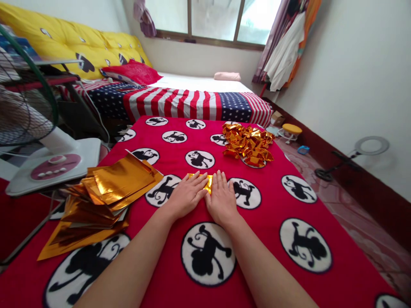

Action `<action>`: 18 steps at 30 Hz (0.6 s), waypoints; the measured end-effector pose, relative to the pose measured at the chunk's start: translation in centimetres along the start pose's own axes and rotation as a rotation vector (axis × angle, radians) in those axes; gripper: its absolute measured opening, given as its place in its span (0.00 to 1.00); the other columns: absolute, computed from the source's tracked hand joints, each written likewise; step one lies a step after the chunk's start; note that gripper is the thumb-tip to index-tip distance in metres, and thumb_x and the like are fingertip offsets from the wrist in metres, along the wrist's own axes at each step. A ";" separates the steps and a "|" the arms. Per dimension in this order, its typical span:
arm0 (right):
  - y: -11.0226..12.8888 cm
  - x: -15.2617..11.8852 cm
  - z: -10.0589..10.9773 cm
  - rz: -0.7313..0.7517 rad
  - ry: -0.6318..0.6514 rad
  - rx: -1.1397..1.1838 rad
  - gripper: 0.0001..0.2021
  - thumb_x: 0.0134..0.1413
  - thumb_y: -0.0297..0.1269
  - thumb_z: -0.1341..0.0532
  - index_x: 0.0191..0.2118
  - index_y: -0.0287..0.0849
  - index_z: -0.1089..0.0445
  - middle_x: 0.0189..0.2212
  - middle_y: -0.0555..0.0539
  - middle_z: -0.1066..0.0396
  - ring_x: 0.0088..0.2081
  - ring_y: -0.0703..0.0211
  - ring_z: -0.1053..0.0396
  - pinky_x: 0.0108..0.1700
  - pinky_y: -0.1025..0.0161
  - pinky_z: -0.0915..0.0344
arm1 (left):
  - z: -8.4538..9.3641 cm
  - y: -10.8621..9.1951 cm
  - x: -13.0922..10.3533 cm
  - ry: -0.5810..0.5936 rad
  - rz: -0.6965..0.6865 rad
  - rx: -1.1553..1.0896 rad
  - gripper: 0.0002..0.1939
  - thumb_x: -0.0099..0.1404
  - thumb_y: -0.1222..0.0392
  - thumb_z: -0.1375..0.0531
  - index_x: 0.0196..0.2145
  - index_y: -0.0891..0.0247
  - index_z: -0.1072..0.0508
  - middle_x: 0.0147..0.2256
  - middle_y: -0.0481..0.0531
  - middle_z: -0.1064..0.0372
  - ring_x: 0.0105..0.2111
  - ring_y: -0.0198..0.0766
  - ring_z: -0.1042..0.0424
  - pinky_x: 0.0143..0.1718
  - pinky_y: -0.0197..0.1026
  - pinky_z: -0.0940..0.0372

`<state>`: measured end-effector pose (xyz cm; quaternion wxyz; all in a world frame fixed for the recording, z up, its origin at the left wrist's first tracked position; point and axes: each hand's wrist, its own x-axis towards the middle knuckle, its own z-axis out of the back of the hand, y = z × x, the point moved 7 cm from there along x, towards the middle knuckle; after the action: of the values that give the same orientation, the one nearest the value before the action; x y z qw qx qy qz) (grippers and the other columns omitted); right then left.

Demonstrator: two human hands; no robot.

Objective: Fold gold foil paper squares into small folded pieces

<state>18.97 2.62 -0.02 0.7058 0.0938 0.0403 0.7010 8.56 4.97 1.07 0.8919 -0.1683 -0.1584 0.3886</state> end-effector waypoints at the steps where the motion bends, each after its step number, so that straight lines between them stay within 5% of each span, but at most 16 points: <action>1: 0.0 0.0 0.0 -0.003 0.005 0.004 0.33 0.64 0.46 0.55 0.69 0.30 0.55 0.70 0.38 0.63 0.70 0.46 0.66 0.67 0.45 0.67 | 0.0 0.5 -0.1 -0.017 0.019 0.039 0.24 0.72 0.50 0.54 0.63 0.55 0.39 0.66 0.51 0.50 0.67 0.46 0.53 0.66 0.58 0.58; 7: 0.0 0.1 0.1 -0.013 0.016 0.016 0.35 0.64 0.49 0.54 0.69 0.29 0.57 0.70 0.37 0.65 0.70 0.47 0.69 0.67 0.45 0.69 | 1.1 3.6 -0.7 -0.166 0.222 0.170 0.26 0.70 0.53 0.51 0.64 0.60 0.41 0.67 0.56 0.51 0.67 0.51 0.53 0.64 0.62 0.56; 18: -0.2 0.1 0.1 -0.034 -0.048 0.093 0.37 0.62 0.48 0.51 0.69 0.29 0.59 0.70 0.38 0.62 0.70 0.48 0.66 0.67 0.45 0.69 | 2.5 4.7 -0.7 -0.300 0.269 0.119 0.34 0.61 0.50 0.39 0.62 0.64 0.40 0.61 0.60 0.40 0.61 0.50 0.40 0.61 0.52 0.44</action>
<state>19.15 2.67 0.06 0.7133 0.1426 0.0572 0.6839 4.08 7.88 1.27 0.8070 -0.0752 -0.2421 0.5334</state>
